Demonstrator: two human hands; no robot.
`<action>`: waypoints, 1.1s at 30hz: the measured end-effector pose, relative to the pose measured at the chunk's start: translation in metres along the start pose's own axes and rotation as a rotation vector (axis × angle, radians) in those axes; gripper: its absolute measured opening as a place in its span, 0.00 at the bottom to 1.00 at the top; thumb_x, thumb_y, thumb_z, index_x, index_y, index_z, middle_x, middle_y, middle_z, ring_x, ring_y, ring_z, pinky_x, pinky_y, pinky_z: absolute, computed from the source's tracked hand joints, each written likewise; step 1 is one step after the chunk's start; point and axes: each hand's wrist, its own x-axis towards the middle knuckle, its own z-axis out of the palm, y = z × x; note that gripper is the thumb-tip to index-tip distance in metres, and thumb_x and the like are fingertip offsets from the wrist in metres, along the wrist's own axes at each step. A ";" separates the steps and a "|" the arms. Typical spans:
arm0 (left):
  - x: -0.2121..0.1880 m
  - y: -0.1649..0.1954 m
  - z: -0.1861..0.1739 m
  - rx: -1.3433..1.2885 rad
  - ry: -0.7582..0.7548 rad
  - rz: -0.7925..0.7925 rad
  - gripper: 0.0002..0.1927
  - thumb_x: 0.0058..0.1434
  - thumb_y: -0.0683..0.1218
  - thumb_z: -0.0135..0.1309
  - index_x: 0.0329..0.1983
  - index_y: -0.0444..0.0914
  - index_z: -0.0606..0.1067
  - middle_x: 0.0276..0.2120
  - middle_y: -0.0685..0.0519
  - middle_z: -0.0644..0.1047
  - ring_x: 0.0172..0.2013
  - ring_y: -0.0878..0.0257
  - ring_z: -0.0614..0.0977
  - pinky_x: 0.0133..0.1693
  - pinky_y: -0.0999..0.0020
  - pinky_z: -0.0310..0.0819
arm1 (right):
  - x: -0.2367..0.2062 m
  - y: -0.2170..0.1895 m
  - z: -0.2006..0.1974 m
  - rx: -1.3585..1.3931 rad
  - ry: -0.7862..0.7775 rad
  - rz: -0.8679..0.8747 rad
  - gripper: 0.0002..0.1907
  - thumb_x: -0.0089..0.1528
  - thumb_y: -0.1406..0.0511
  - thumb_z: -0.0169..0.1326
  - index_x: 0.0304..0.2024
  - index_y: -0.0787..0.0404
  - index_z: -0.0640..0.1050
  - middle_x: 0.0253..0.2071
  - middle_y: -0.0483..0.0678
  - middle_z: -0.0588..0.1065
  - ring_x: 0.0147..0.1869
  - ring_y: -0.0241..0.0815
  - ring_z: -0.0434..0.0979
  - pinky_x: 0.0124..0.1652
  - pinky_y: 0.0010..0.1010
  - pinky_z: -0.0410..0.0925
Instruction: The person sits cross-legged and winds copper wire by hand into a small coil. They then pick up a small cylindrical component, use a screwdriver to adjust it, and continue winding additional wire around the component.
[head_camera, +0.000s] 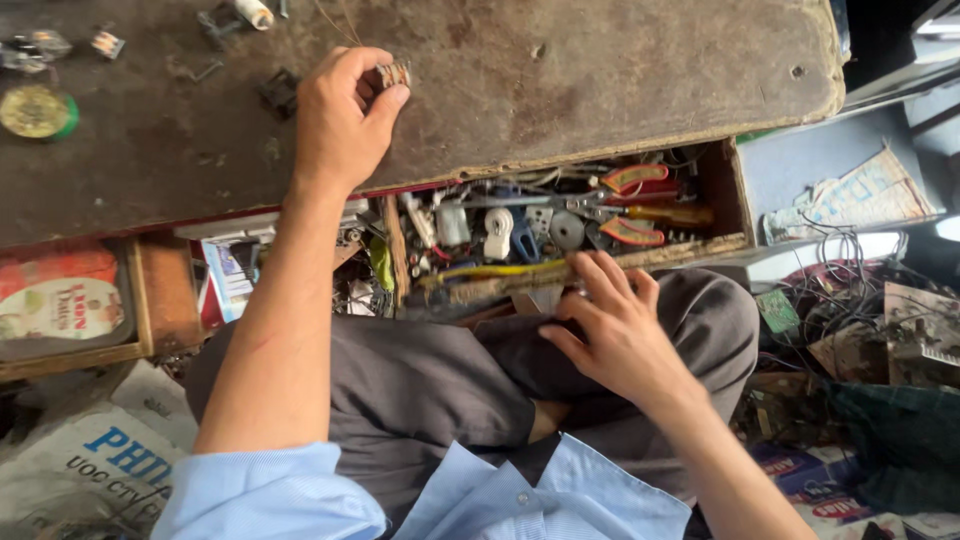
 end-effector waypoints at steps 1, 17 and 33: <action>-0.001 -0.001 0.000 0.001 -0.001 0.010 0.12 0.64 0.38 0.66 0.49 0.32 0.78 0.38 0.50 0.79 0.35 0.63 0.83 0.38 0.70 0.77 | -0.003 0.007 -0.010 0.063 0.005 0.003 0.13 0.55 0.58 0.65 0.34 0.60 0.80 0.59 0.58 0.73 0.66 0.55 0.68 0.58 0.54 0.60; -0.002 0.001 -0.002 0.004 -0.034 0.018 0.11 0.66 0.37 0.64 0.51 0.32 0.78 0.40 0.49 0.78 0.36 0.62 0.82 0.39 0.69 0.77 | 0.042 0.111 -0.059 -0.184 -0.173 0.352 0.18 0.59 0.68 0.62 0.53 0.61 0.81 0.51 0.54 0.80 0.49 0.55 0.81 0.49 0.42 0.73; 0.005 0.001 -0.002 0.008 -0.011 0.019 0.12 0.62 0.42 0.66 0.46 0.34 0.78 0.38 0.48 0.79 0.37 0.59 0.83 0.40 0.65 0.78 | 0.021 0.156 -0.087 -0.109 -0.358 0.531 0.26 0.60 0.60 0.65 0.60 0.57 0.79 0.52 0.54 0.81 0.43 0.50 0.84 0.43 0.38 0.77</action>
